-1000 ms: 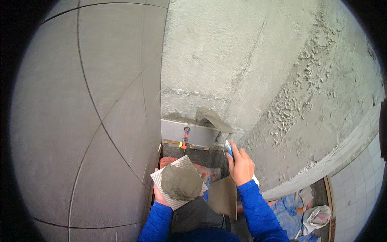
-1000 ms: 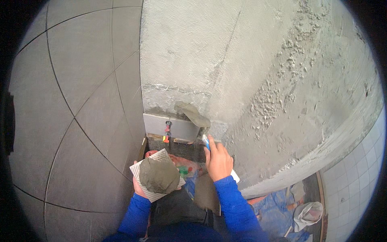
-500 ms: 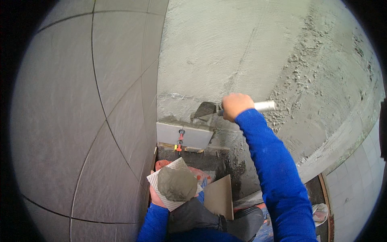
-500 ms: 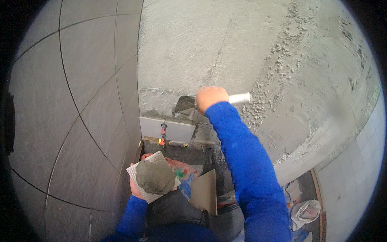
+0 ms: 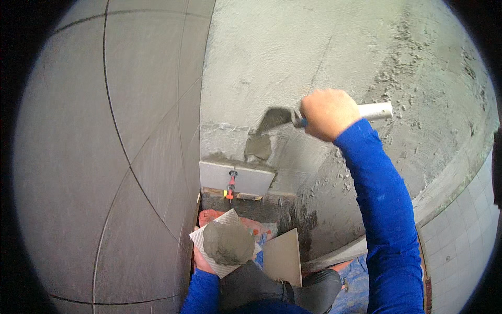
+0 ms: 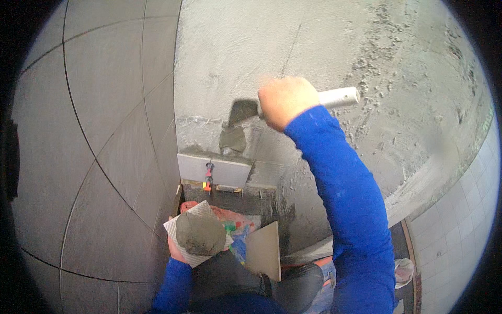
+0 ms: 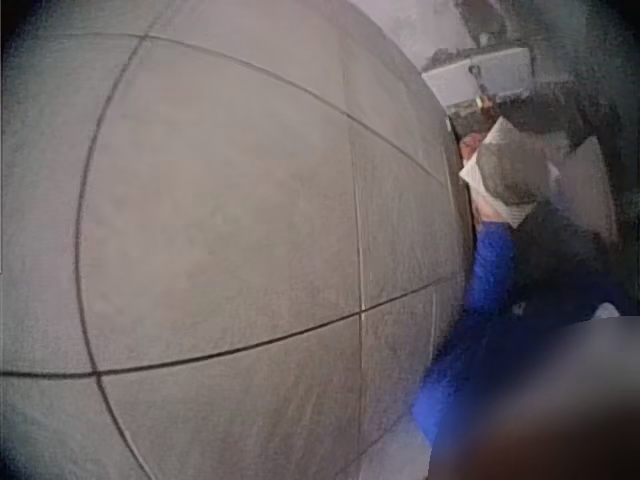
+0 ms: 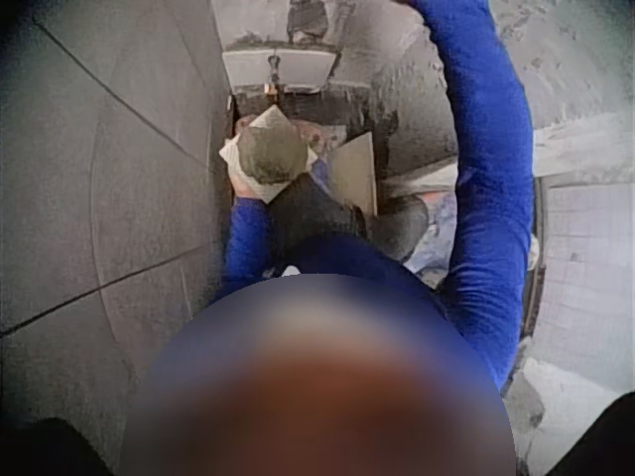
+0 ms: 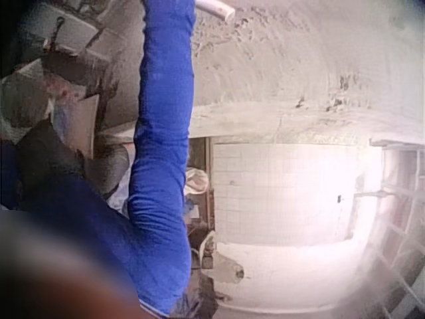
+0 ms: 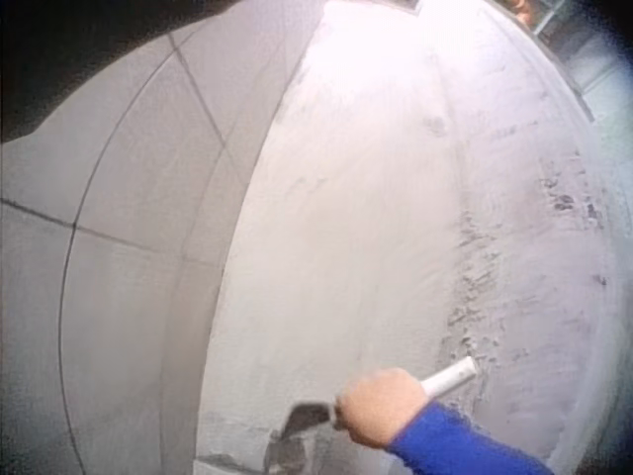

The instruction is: The person scoops adhesive from a board and applies it to a wall using a trowel. They repeatedly smooth the adhesive on the wall surface in preparation for tiling.

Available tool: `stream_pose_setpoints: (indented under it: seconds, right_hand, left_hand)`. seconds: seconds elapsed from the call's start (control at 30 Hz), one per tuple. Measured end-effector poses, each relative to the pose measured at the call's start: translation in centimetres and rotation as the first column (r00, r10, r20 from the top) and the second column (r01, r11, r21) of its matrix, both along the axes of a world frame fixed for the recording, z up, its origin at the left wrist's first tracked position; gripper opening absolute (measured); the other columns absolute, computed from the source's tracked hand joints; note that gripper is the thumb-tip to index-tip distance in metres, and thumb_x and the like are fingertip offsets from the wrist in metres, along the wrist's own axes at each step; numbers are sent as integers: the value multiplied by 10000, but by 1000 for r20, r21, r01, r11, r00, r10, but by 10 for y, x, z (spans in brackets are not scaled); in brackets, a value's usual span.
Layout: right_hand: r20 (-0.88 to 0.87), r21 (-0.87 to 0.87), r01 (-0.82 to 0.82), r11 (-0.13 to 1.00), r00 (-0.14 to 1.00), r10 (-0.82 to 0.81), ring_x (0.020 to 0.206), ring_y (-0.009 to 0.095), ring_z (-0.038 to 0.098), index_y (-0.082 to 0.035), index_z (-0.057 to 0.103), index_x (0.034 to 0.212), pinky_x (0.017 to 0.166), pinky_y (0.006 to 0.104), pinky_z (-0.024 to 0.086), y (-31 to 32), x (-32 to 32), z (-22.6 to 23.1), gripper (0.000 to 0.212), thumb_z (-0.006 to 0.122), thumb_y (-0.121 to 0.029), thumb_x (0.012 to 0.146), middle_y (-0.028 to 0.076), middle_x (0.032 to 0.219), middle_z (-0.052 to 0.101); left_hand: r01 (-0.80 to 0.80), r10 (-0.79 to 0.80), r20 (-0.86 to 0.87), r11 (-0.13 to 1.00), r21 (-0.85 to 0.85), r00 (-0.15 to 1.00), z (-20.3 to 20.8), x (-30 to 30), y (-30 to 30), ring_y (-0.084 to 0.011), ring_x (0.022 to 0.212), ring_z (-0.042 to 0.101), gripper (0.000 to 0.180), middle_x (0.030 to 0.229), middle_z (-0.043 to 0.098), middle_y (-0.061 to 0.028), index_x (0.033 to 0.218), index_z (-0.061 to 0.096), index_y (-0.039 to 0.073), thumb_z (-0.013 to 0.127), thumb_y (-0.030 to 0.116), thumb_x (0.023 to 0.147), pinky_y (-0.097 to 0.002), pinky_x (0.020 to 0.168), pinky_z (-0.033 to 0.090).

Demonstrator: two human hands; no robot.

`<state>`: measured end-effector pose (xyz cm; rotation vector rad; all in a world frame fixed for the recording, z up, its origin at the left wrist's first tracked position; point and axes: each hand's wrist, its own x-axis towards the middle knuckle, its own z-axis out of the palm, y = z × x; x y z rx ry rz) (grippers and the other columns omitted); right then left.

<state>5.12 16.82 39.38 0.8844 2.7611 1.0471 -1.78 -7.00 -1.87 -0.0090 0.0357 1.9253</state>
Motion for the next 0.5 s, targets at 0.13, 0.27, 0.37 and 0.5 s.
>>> stream_pose_setpoints:
  seconds: [0.13,0.27,0.37,0.5]
  right_hand:
    - [114,-13,7,1000,993,-5,949,311,800,-106,827,963,810,452,640,2,2,-58,195,815,-253,835,137,988,807]
    - [112,-77,-27,997,993,35,957,309,801,-90,825,955,808,447,640,24,-19,-92,182,787,-226,841,145,1001,808]
    - [107,-90,-66,994,991,76,955,314,801,-90,827,962,811,454,640,34,-38,-98,188,780,-225,840,145,994,809]
    - [23,-153,-47,987,998,51,974,348,790,-94,828,992,840,463,635,43,-43,-84,265,848,-283,807,166,1006,805]
  left_hand:
    - [-48,39,-84,993,-107,996,-20,-1,1,-405,1368,579,794,1534,589,-181,1511,567,68,391,705,1071,-580,1166,437]
    - [-48,37,-79,989,-143,996,-25,-1,2,-398,1394,566,813,1569,560,-180,1535,547,65,365,707,1070,-571,1179,436]
    - [-20,15,-60,996,-91,998,-18,0,1,-401,1397,563,833,1569,560,-181,1545,536,61,360,718,1064,-571,1182,436]
    - [13,-16,-70,999,-51,997,-6,1,1,-406,1409,553,876,1578,547,-191,1566,513,58,359,747,1049,-576,1188,429]
